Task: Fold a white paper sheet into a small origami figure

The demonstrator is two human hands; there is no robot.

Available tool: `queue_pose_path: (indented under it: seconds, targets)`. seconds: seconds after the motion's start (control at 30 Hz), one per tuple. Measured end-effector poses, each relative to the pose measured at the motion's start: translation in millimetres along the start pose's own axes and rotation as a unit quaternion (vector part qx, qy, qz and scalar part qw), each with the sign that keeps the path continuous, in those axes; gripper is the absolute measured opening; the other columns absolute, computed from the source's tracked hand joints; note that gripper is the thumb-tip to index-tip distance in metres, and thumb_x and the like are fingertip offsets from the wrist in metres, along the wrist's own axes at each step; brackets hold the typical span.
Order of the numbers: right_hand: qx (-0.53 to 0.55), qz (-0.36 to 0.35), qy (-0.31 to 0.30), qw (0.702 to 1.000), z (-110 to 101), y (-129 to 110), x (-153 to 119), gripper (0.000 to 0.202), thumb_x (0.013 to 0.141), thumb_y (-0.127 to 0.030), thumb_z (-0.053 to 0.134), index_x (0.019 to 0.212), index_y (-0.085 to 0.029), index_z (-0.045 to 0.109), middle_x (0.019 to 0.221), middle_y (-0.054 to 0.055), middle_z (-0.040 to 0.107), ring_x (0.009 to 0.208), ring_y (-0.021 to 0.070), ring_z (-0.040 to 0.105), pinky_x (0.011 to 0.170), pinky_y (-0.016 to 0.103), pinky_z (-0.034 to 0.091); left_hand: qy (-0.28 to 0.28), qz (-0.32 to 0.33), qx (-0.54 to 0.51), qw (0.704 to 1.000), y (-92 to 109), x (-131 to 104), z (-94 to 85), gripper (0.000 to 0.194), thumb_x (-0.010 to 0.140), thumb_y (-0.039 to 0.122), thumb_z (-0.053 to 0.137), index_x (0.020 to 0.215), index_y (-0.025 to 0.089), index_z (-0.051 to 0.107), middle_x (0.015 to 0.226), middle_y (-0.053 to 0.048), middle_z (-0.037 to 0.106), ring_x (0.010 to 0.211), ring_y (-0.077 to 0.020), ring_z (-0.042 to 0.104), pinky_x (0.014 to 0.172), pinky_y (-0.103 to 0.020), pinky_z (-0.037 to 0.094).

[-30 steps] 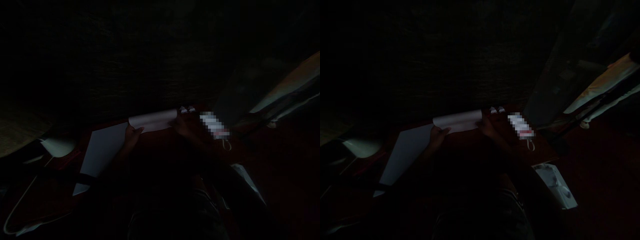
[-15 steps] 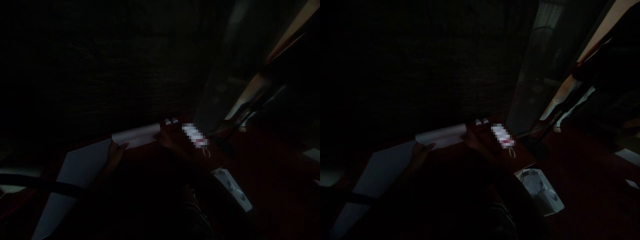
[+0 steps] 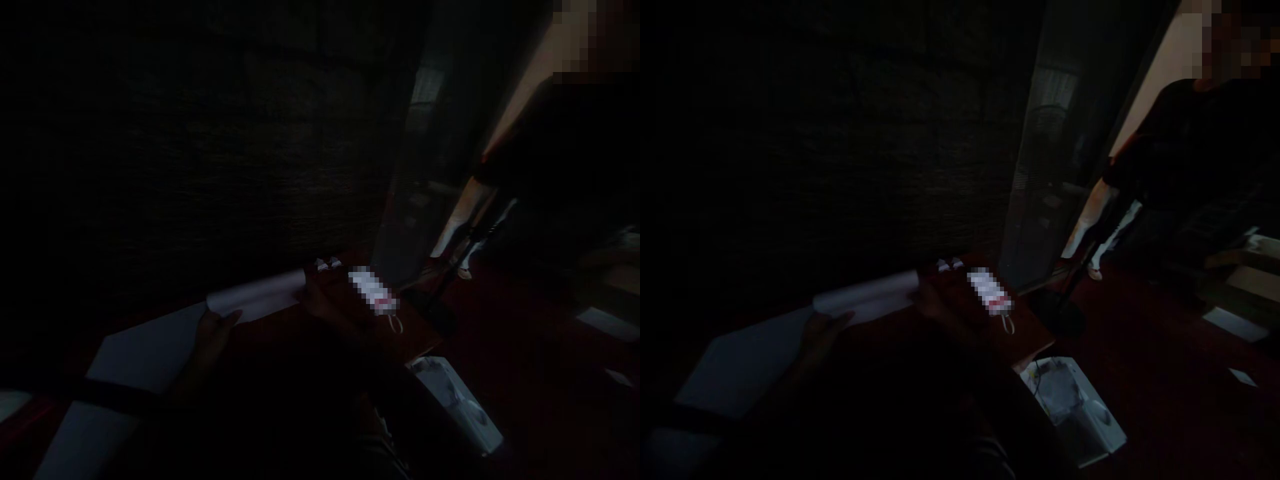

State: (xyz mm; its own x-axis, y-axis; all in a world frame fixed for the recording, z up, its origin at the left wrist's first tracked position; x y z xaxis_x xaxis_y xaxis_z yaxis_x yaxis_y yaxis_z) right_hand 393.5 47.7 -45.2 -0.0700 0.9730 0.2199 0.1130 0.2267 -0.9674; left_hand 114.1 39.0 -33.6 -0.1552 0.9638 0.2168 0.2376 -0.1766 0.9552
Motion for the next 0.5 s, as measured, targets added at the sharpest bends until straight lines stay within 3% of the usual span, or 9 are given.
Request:
queue_pose_path:
  seconds: [0.23,0.5]
  targets:
    - [-0.019,0.006,0.019,1.0,-4.9,5.0,-0.1,0.042,0.081,-0.027,0.069,0.123,-0.023,0.073,0.109,0.009,0.079,0.116,0.0311,0.072,0.112,0.052,0.056,-0.011,-0.021,-0.114,0.993,-2.7,0.8,9.4,0.053,0.055,0.049,0.09,0.093,0.02,0.068,0.101,-0.01,0.082,0.104,-0.033,0.077,0.096,-0.047,0.06]
    - [-0.002,0.004,0.015,1.0,-7.1,2.2,0.2,0.047,0.078,-0.038,0.079,0.122,-0.023,0.074,0.113,0.008,0.08,0.119,0.0317,0.071,0.114,0.051,0.054,-0.012,-0.034,-0.113,0.993,-9.3,2.0,5.6,0.051,0.059,0.04,0.092,0.1,0.017,0.072,0.105,-0.011,0.083,0.106,-0.033,0.077,0.097,-0.046,0.06]
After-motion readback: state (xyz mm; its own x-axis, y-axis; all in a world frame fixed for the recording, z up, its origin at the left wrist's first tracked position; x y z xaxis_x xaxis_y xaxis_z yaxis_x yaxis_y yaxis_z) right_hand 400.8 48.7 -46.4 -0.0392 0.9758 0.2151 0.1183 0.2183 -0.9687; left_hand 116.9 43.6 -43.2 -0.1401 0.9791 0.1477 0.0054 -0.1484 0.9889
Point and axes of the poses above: each hand's wrist, its own x-axis towards the middle knuckle, its own z-axis out of the palm, y = z × x, the point moved 1 cm from there along x, towards the middle knuckle
